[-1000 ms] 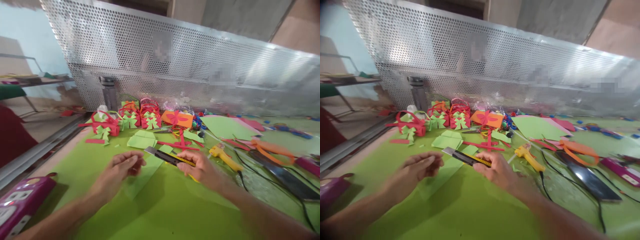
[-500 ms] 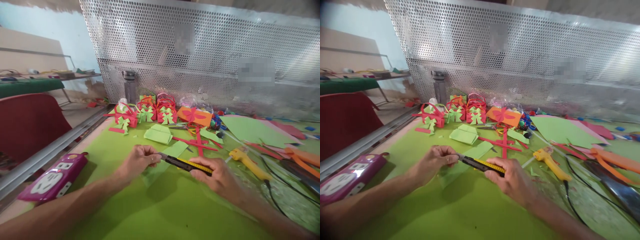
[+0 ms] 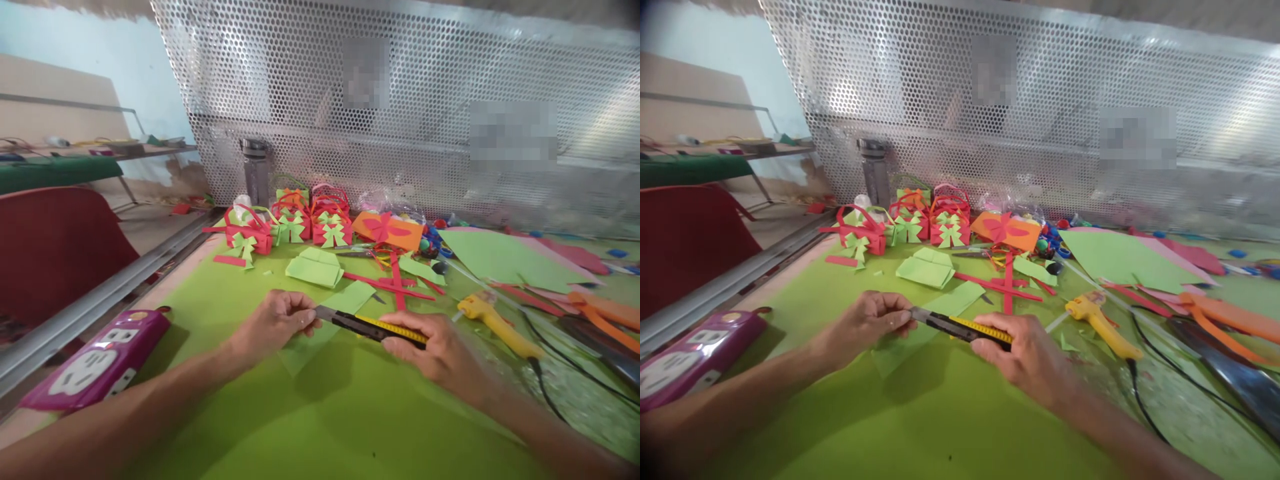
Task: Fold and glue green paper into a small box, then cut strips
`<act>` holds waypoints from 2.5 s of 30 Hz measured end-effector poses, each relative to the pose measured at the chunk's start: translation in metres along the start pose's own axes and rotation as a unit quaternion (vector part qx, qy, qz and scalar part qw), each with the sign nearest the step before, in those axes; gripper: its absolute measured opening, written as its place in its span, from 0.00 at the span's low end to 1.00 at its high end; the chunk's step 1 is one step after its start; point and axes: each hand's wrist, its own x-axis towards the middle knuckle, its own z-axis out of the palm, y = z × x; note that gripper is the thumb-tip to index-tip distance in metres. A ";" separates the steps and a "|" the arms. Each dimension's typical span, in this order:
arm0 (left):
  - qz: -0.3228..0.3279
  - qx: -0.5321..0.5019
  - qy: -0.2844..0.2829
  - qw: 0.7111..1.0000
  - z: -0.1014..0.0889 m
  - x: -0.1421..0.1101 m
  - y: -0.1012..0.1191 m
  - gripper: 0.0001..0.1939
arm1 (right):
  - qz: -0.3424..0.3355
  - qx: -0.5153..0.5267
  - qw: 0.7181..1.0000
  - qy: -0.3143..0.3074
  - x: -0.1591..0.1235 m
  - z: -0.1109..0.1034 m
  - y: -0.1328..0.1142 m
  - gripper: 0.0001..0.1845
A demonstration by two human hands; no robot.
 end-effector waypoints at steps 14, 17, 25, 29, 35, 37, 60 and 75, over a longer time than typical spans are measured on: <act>-0.005 -0.083 -0.012 0.996 0.005 -0.003 0.007 0.12 | 0.006 0.002 1.000 -0.011 -0.003 -0.002 0.004 0.19; -0.026 -0.058 0.037 0.997 0.009 -0.003 0.006 0.12 | -0.003 -0.012 1.000 -0.004 -0.004 0.002 0.005 0.19; -0.025 -0.031 0.004 0.999 0.003 -0.003 0.008 0.11 | -0.003 -0.024 1.000 0.008 -0.004 0.003 0.001 0.17; -0.022 -0.028 -0.015 0.999 0.003 -0.002 0.009 0.12 | 0.002 -0.032 0.999 0.001 -0.005 0.000 -0.001 0.17; -0.012 -0.019 -0.033 0.999 0.002 -0.002 0.007 0.14 | 0.011 -0.031 0.999 -0.006 -0.005 -0.001 -0.001 0.17; -0.005 -0.011 -0.034 0.999 0.002 -0.002 0.009 0.15 | 0.017 -0.028 0.999 -0.010 -0.005 -0.001 0.000 0.18; 0.024 0.203 0.041 0.978 0.002 -0.002 -0.008 0.20 | -0.005 0.021 0.999 -0.035 -0.001 -0.009 -0.009 0.15; 0.080 0.228 0.129 0.962 -0.002 -0.001 0.001 0.14 | 0.109 -0.206 0.950 0.207 0.027 -0.044 0.026 0.16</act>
